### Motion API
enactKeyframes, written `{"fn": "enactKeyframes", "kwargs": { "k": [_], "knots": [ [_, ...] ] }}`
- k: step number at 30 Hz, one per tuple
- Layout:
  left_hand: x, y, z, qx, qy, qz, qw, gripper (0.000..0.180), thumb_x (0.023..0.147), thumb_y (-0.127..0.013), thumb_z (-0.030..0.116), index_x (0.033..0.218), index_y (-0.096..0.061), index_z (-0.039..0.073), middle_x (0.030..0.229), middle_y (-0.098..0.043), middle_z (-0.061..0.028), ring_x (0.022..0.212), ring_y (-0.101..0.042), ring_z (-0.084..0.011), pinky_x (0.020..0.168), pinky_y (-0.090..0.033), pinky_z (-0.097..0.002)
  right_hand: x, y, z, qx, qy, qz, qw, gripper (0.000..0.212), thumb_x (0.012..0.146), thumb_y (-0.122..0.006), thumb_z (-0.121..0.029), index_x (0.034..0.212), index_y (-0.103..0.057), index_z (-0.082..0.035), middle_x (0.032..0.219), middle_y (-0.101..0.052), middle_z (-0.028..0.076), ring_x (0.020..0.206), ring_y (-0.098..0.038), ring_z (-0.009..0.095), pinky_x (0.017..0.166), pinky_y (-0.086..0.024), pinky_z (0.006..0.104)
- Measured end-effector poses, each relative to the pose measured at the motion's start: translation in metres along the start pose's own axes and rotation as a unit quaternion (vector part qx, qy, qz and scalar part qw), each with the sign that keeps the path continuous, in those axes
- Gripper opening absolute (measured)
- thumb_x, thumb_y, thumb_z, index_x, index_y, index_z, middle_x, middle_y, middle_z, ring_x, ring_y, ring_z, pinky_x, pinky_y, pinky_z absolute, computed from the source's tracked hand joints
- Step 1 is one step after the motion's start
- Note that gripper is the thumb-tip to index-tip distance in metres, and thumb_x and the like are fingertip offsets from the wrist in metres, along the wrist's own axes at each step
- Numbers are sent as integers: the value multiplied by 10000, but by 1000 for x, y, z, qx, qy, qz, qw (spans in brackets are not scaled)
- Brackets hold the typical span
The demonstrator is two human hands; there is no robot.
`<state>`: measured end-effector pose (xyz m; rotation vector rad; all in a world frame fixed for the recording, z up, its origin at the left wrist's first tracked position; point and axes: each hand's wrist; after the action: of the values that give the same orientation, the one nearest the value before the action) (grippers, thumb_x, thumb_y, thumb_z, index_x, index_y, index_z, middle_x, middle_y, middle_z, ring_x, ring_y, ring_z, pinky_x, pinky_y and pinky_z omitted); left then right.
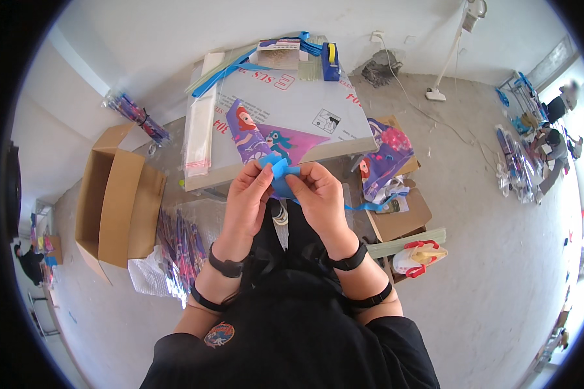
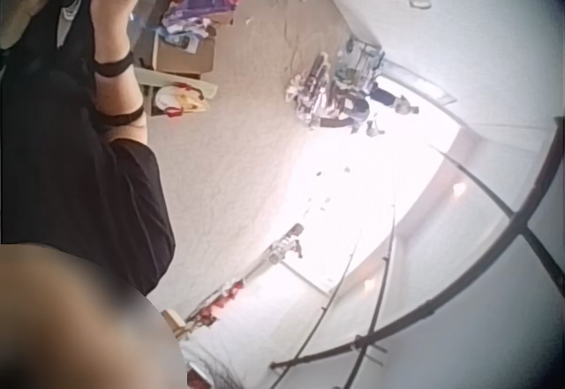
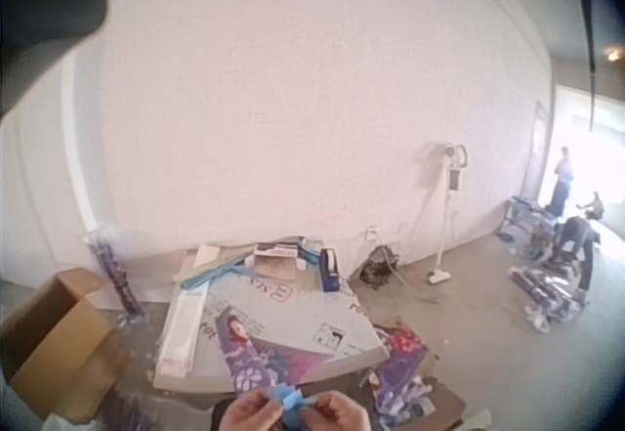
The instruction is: Assembling a kite by attaching ribbons and preparing it for packaging into a plastic sleeve.
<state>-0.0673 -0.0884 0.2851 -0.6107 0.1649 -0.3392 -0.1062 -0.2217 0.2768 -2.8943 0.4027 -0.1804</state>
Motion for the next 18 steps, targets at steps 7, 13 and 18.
{"fn": "enactKeyframes", "kwargs": {
  "k": [7, 13, 18],
  "knots": [
    [0, 0, 6, -8, 32, -6, 999, 102, 908, -626, 160, 956, -621, 70, 856, -620, 33, 773, -537, -41, 709, -410, -205, -1, 1, -3, -106, 44, 5, 993, 80, 817, -671, -1, 858, -603, 7, 692, -595, -3, 631, -519, 36, 565, -432, 206],
    [-2, 2, 6, 38, 23, -14, 999, 112, 895, -624, 117, 986, -631, 54, 886, -637, 9, 791, -570, -60, 746, -442, -219, -3, 2, -9, -166, 63, 9, 984, 102, 796, -684, -5, 865, -610, 6, 720, -637, 50, 655, -590, 85, 607, -470, 235],
    [0, 3, 8, -30, 75, -8, 997, 124, 887, -623, 99, 999, -634, 46, 927, -658, -23, 843, -615, -102, 779, -484, -253, -5, 2, -4, -172, 95, 0, 980, 144, 789, -685, 2, 913, -612, -3, 743, -644, 67, 653, -603, 107, 617, -479, 241]
  ]
}}
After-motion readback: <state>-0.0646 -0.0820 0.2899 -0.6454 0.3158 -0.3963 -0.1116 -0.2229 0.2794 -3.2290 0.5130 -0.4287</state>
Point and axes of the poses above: each hand's wrist, its own x-axis towards the middle knuckle, its own y-axis out of the back of the hand, z = x × y
